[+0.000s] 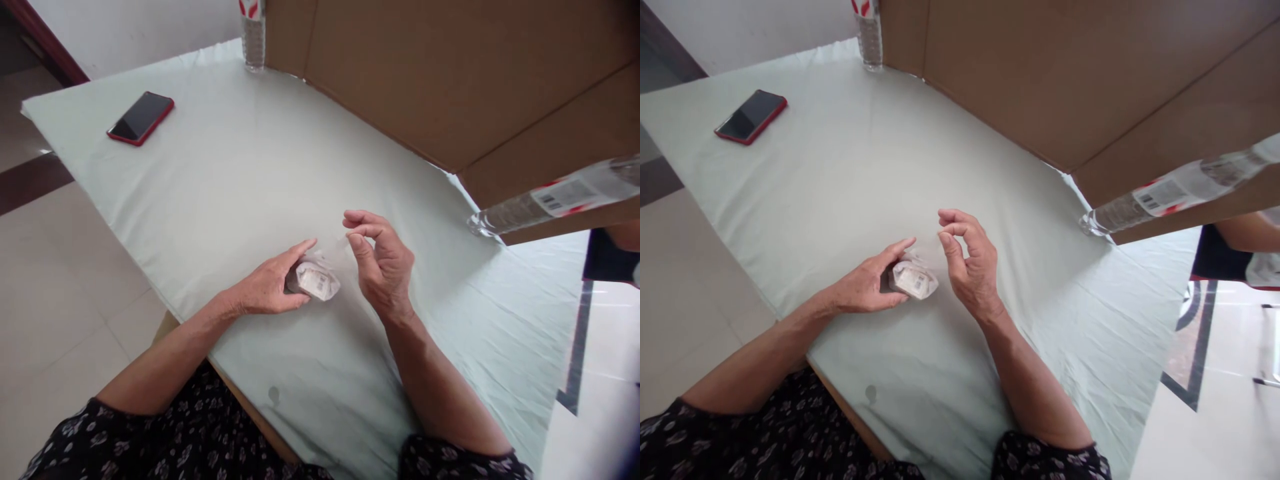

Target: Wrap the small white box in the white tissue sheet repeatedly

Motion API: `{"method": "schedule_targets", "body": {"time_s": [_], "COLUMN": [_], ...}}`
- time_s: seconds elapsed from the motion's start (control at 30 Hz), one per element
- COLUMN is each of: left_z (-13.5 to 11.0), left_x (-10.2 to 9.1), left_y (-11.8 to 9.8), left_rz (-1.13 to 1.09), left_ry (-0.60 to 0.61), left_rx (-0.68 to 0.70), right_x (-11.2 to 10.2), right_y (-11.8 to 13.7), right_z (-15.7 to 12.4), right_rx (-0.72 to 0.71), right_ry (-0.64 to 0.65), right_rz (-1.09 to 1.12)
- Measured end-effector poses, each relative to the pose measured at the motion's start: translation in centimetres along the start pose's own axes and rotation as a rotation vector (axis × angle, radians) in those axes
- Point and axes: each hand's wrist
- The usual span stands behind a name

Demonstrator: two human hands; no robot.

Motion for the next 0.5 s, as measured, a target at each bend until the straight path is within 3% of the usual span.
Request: {"method": "schedule_targets", "body": {"time_s": [0.2,0.33,0.5], "left_z": [0.0,0.2,0.4], "left_x": [0.3,0.6,0.9], "left_y": [0.3,0.7,1.7], "left_rz": [0.009,-0.038,-0.077], "left_ry": [-0.005,-0.092,-0.236], "left_rx": [0.008,-0.001,-0.039], "right_x": [0.2,0.6,0.2], "right_y": [-1.9,-4.0,-3.8], "right_z": [0.4,0.0,-0.3], "right_rx": [0.241,0.488,0.585], "right_ry": [-0.002,0.112,0.243], "right_rz": [0.206,0.4,0.412]}}
Point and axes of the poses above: each hand's wrist, its own z-axis towards the middle knuckle, its own x-axis out of the palm, y = z × x, and after that the axes turned 2 degrees about -y, right-handed
